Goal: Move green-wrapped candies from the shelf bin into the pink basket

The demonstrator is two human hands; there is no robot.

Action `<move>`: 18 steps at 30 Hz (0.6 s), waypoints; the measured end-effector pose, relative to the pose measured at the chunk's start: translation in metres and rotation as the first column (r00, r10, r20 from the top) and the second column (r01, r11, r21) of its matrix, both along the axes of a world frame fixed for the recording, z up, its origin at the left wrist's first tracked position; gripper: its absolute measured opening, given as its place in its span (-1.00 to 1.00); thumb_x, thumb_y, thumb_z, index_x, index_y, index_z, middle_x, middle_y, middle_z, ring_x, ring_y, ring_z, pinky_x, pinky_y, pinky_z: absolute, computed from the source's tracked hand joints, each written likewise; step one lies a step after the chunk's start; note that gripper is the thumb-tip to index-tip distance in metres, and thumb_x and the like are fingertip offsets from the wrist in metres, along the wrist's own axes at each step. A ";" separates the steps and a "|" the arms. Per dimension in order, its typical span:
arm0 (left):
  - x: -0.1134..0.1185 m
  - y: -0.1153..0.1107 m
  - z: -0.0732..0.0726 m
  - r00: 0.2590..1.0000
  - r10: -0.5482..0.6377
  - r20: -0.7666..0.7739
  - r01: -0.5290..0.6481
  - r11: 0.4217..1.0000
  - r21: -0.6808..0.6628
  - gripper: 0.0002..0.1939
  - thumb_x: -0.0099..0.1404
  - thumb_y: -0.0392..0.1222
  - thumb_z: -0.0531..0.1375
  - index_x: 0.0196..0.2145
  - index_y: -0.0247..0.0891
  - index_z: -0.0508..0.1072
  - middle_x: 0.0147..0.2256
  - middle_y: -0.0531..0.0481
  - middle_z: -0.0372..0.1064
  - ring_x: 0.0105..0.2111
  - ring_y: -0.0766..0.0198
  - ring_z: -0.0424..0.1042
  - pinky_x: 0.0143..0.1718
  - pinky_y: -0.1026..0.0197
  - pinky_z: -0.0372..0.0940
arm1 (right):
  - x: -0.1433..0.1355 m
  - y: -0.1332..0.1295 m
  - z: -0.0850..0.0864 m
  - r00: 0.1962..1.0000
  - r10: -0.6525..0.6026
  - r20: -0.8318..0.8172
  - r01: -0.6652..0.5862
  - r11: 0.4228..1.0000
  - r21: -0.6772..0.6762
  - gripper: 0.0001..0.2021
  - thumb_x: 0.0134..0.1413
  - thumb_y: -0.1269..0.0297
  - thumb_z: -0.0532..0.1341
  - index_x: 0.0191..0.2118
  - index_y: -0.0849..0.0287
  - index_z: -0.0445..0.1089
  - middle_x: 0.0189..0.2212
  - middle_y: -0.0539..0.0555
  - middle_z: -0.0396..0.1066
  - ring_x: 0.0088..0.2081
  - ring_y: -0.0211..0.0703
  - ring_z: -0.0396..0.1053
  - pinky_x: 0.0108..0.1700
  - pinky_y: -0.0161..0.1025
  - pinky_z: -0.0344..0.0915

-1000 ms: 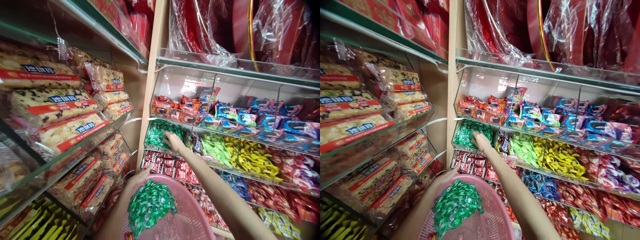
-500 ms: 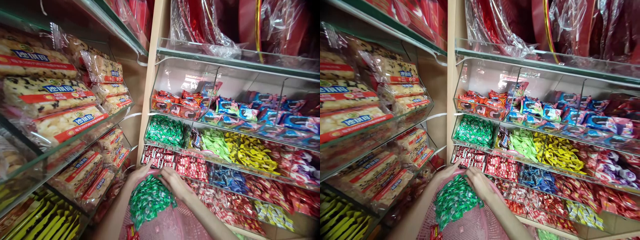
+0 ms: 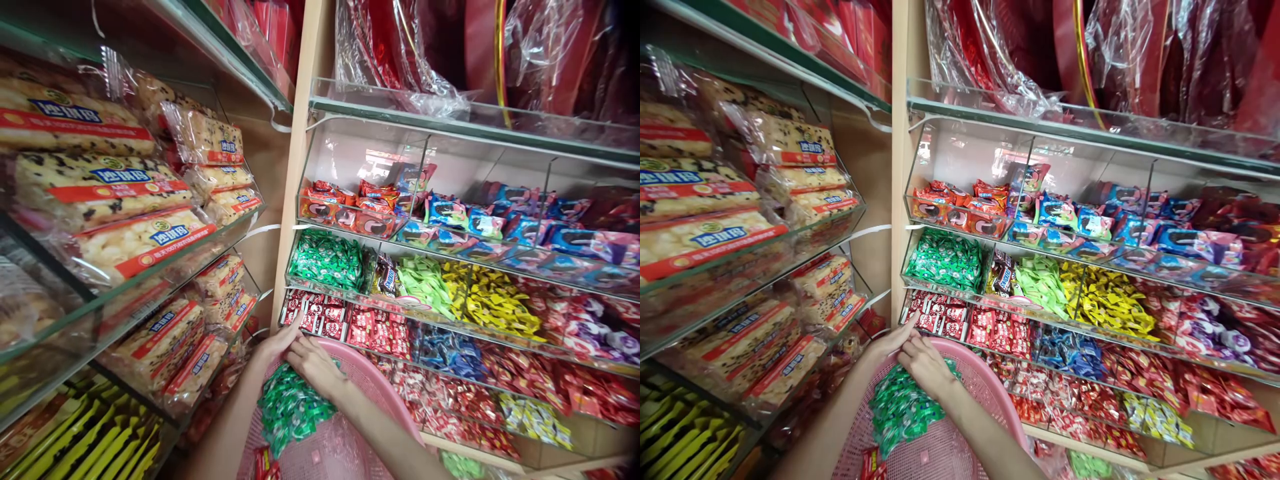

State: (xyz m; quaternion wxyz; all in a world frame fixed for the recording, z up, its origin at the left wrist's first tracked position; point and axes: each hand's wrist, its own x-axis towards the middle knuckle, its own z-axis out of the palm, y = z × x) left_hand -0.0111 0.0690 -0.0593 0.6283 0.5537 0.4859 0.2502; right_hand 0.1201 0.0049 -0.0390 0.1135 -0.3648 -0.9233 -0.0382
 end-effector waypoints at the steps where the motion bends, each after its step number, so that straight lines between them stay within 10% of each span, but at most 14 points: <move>1: 0.001 0.000 0.001 1.000 0.012 0.006 -0.012 1.000 -0.001 -0.14 -0.04 0.64 -0.16 -0.59 -0.28 0.39 -0.58 0.04 0.32 -0.45 0.31 0.31 -0.35 0.27 0.23 | 0.000 0.001 -0.001 1.000 0.000 0.010 0.000 1.000 -0.004 -0.88 0.29 0.31 0.11 -0.21 0.12 0.39 -0.14 0.05 0.41 -0.02 -0.10 0.24 -0.02 -0.17 0.21; 18: 0.003 -0.004 0.005 0.999 -0.037 -0.008 0.037 0.999 0.013 -0.14 -0.01 0.63 -0.19 -0.64 -0.28 0.37 -0.62 0.03 0.32 -0.55 0.33 0.27 -0.44 0.27 0.18 | -0.001 0.001 0.018 0.997 0.034 0.068 -0.019 0.979 -0.204 -0.83 0.24 0.36 0.12 -0.18 0.11 0.47 -0.13 0.08 0.48 0.02 -0.07 0.30 0.07 -0.12 0.23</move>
